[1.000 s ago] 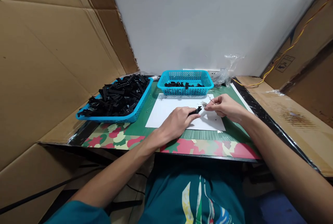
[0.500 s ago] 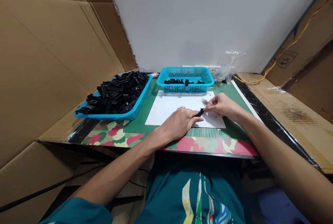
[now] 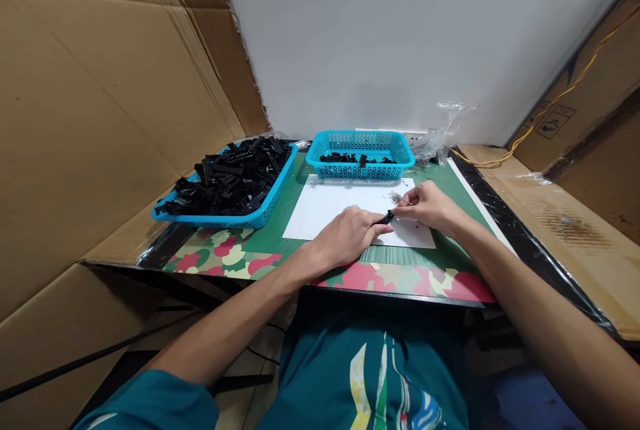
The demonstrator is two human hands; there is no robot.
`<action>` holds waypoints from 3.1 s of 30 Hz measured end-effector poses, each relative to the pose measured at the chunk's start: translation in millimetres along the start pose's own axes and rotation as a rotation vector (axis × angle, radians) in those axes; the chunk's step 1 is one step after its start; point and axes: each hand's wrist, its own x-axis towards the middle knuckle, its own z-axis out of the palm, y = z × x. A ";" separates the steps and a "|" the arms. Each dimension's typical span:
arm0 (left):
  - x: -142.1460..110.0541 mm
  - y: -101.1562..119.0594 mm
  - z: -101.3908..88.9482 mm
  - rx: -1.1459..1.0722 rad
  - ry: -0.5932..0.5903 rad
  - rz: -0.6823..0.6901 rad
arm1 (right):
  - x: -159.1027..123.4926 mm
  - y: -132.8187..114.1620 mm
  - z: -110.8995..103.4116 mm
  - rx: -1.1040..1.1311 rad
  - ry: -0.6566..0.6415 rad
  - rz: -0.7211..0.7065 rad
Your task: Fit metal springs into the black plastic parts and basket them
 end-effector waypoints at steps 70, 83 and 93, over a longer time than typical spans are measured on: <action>-7.0 -0.4 1.8 -0.133 0.092 -0.136 | -0.2 5.5 -21.3 -0.345 -0.131 -0.365; -7.6 -1.1 0.6 -0.098 0.047 -0.125 | 8.8 7.5 -13.3 -0.227 -0.139 -0.311; -7.9 0.4 -0.6 -0.083 0.032 -0.124 | 1.8 3.5 -15.9 -0.240 -0.156 -0.373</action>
